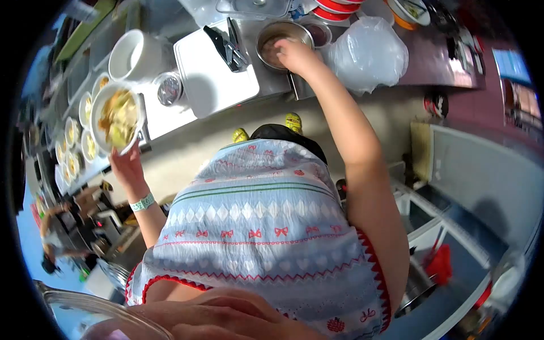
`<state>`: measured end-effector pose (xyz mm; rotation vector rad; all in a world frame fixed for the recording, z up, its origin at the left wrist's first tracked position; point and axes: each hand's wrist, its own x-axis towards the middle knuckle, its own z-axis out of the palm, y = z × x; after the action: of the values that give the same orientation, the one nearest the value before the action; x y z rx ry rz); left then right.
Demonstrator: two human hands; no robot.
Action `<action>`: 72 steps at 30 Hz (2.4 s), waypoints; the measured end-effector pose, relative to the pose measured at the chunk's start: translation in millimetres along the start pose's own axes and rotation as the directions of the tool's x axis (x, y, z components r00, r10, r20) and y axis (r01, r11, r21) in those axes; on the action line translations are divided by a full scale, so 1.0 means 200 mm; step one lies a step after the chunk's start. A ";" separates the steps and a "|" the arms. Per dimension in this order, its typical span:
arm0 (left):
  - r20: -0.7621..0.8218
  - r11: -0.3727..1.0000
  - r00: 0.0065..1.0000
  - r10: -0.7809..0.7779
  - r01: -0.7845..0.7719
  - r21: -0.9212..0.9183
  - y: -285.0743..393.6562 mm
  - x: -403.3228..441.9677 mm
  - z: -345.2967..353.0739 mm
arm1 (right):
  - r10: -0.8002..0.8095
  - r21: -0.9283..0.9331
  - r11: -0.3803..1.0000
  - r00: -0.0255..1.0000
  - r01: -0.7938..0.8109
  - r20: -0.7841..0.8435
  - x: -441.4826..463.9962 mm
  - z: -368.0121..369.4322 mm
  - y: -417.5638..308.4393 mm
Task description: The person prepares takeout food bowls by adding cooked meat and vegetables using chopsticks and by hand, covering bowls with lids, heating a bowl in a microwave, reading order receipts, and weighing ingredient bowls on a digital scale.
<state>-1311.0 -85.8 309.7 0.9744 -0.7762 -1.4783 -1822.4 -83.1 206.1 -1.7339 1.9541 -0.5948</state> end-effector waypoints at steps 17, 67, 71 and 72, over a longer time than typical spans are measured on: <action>-0.001 0.899 0.909 -0.417 0.412 -0.149 -0.82 -0.76 0.96 | 0.085 -0.479 0.839 0.808 0.257 0.584 0.38 0.28 0.13; 0.189 0.882 0.882 -0.431 0.456 -0.117 -0.78 -0.65 0.99 | -0.478 0.299 0.862 0.853 0.409 0.211 -0.34 -0.30 -0.50; 0.202 0.886 0.887 -0.415 0.444 -0.130 -0.80 -0.66 0.98 | -0.521 0.309 0.838 0.827 0.450 0.211 -0.36 -0.32 -0.51; 0.195 0.886 0.888 -0.417 0.444 -0.129 -0.80 -0.66 0.98 | -0.523 0.308 0.838 0.826 0.451 0.211 -0.36 -0.32 -0.51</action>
<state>-1555.1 55.3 273.3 0.9411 -0.5516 -2.0001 -1772.6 -22.2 321.8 -2.0346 1.1729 -0.6752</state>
